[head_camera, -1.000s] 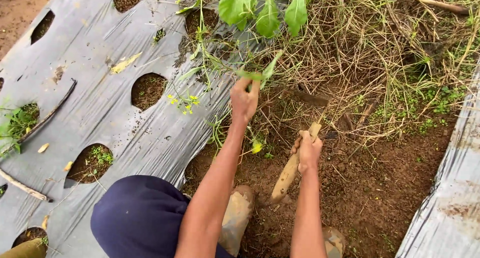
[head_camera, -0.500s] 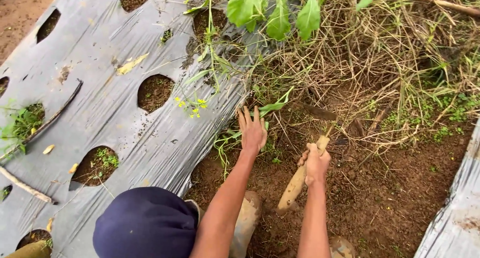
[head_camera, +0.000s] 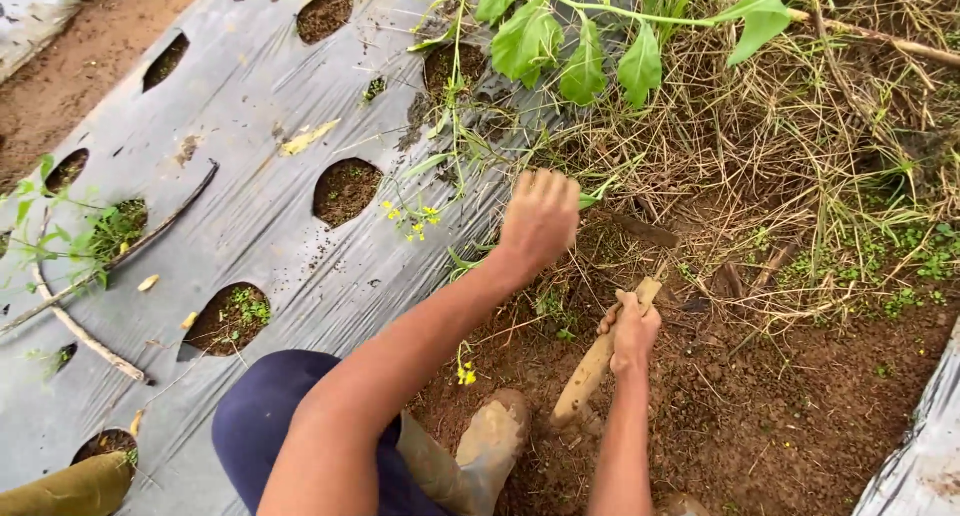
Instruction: The person uses a hoe to clear weeds and dry grass from the soil between rows of plastic mulch. They then pull weeds by hand and plant a small green seedling into a hole in the plastic sheeting, patting the soil around its base.
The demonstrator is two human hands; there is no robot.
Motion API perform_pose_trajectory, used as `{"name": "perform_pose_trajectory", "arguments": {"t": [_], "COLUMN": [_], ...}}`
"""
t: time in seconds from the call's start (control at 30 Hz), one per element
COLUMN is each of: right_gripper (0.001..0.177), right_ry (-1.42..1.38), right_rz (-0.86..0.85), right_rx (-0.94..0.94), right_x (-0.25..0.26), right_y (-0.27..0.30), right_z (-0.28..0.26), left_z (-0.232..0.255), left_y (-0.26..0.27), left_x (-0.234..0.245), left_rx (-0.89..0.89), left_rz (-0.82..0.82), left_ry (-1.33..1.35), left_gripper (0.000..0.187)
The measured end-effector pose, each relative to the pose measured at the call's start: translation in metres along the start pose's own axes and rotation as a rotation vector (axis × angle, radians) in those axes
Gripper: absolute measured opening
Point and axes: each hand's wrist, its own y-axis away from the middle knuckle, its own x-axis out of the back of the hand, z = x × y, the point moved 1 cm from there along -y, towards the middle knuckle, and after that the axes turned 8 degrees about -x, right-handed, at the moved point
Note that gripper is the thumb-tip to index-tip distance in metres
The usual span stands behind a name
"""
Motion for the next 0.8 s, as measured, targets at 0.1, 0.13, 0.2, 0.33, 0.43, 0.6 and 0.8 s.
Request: {"name": "perform_pose_trajectory", "arguments": {"t": [0.1,0.13,0.2,0.33,0.43,0.6,0.8], "right_gripper": [0.024,0.024,0.027,0.025,0.022,0.014,0.017], "right_ry": [-0.037,-0.035,0.003,0.041,0.107,0.175,0.281], "right_rz": [-0.039,-0.050,-0.049,-0.082,-0.116,-0.190,-0.268], "right_rx": [0.013,0.022,0.025,0.042,0.057,0.092,0.246], "right_x": [-0.007,-0.008,-0.011,-0.017,-0.026,-0.048,-0.055], "right_y": [-0.009,-0.004,0.004,0.005,0.014,0.023,0.038], "right_z": [-0.001,-0.005,-0.013,-0.018,-0.025,-0.035,-0.069], "left_z": [-0.042,-0.045,-0.056,-0.051,-0.030,0.051,0.116], "left_y": [0.004,0.015,0.032,0.061,0.075,0.097,0.134], "left_x": [0.020,0.028,0.043,0.005,-0.004,-0.032,-0.060], "left_rx": [0.359,0.369,0.762,1.145,1.273,1.105,1.226], "left_rz": [0.250,0.257,0.215,0.115,0.321,0.258,0.187], "left_ry": [-0.091,-0.098,-0.322,0.286,0.881,0.891,1.017], "left_gripper": [0.042,0.042,0.055,0.072,0.058,0.045,0.043]}}
